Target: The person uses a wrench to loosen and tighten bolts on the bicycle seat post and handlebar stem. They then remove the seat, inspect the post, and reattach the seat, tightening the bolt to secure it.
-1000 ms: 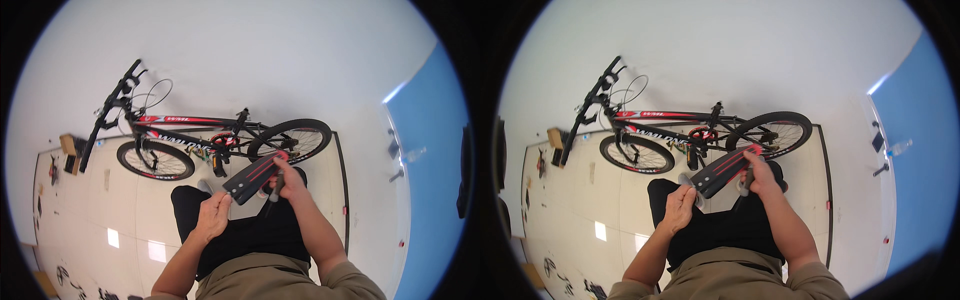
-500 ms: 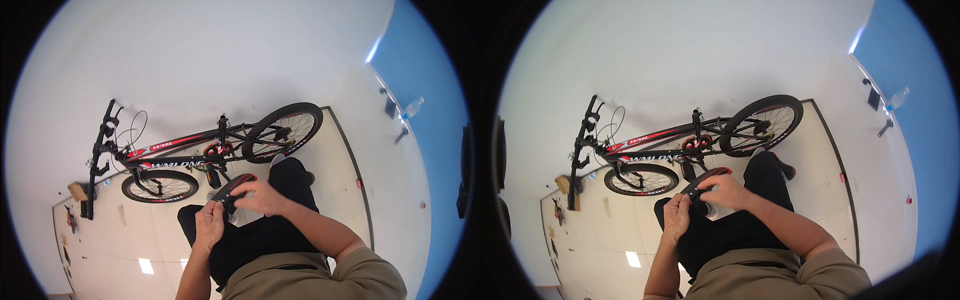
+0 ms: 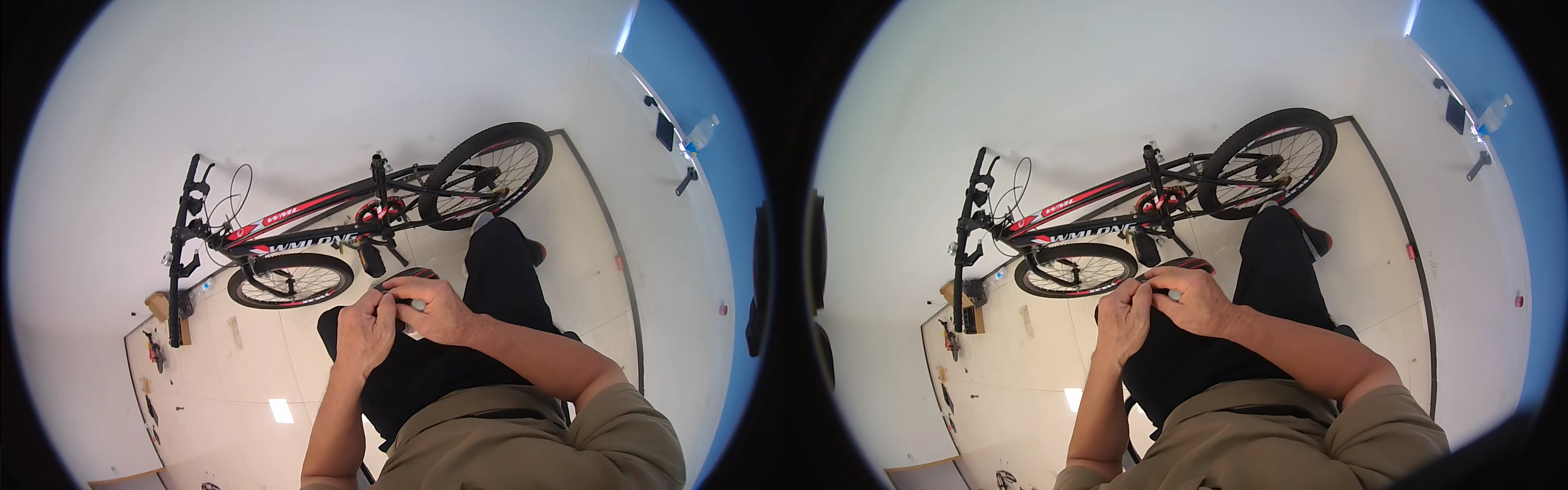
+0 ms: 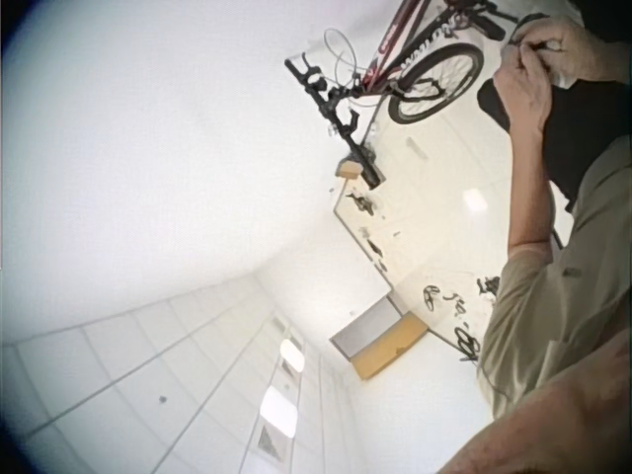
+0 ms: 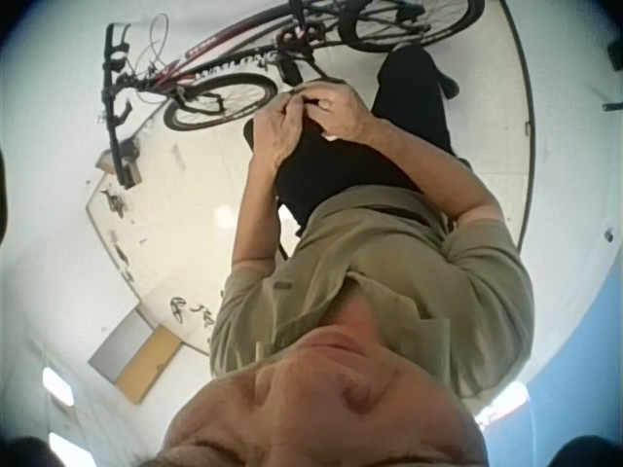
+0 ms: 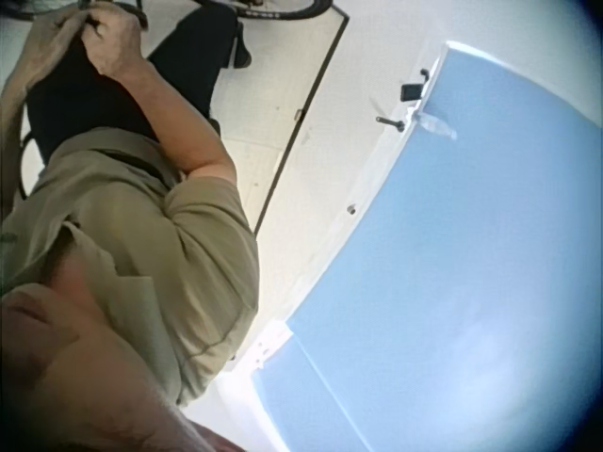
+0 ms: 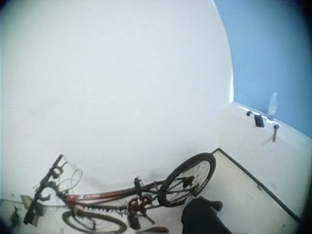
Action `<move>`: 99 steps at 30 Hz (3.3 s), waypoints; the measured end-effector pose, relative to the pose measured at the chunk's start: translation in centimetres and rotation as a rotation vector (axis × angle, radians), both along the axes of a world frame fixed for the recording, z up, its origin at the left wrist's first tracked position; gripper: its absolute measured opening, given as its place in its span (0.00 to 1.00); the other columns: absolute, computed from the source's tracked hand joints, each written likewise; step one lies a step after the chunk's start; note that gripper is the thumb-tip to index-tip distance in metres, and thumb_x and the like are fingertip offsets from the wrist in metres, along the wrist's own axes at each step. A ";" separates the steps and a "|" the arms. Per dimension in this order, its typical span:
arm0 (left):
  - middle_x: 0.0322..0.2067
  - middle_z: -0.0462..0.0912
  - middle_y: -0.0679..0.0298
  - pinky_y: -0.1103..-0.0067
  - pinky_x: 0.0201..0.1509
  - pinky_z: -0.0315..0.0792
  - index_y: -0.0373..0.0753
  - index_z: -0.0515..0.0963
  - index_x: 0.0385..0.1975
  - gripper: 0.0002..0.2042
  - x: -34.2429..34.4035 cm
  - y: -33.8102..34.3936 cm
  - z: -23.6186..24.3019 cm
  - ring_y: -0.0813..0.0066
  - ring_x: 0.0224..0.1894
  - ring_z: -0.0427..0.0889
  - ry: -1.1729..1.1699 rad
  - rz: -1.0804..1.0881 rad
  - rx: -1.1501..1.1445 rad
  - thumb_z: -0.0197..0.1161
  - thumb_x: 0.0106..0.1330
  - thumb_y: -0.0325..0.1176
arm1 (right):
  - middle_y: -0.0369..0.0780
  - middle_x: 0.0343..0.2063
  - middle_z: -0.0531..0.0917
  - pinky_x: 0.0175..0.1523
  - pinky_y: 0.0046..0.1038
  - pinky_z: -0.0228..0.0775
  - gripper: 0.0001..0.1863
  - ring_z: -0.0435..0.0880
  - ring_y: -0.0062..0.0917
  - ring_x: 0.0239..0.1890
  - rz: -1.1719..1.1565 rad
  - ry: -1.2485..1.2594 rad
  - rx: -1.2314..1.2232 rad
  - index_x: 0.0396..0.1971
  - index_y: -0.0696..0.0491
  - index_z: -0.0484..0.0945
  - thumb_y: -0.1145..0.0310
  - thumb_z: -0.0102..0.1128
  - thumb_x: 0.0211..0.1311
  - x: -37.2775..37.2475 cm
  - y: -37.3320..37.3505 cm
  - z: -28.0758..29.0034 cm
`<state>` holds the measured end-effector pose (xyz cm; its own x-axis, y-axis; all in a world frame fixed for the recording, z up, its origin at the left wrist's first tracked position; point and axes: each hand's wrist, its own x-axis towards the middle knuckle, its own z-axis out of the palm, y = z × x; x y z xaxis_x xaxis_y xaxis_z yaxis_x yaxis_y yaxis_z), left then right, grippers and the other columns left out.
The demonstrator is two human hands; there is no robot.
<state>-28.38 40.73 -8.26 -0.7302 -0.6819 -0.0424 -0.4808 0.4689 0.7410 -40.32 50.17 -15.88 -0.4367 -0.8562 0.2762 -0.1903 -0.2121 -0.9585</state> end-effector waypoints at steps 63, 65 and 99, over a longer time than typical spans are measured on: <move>0.37 0.85 0.56 0.74 0.41 0.86 0.34 0.81 0.46 0.08 5.6 1.0 -7.5 0.70 0.35 0.86 0.799 0.271 1.107 0.61 0.71 0.24 | 0.35 0.27 0.86 0.33 0.20 0.70 0.11 0.77 0.12 0.27 0.047 -0.281 0.366 0.40 0.60 0.86 0.69 0.64 0.63 -0.5 0.6 -0.6; 0.37 0.86 0.55 0.74 0.41 0.86 0.33 0.81 0.46 0.08 5.2 1.4 -7.1 0.68 0.36 0.87 0.731 0.364 1.042 0.61 0.70 0.22 | 0.35 0.27 0.86 0.34 0.20 0.70 0.11 0.77 0.13 0.27 0.038 -0.284 0.366 0.40 0.59 0.86 0.69 0.64 0.63 -0.3 0.6 -1.0; 0.39 0.86 0.51 0.77 0.39 0.82 0.31 0.84 0.38 0.06 1.5 0.6 -6.8 0.66 0.36 0.87 0.383 0.073 -0.191 0.69 0.61 0.19 | 0.47 0.20 0.84 0.32 0.32 0.74 0.12 0.82 0.31 0.22 -0.039 -0.345 0.411 0.32 0.58 0.86 0.64 0.66 0.56 0.5 -0.3 -3.1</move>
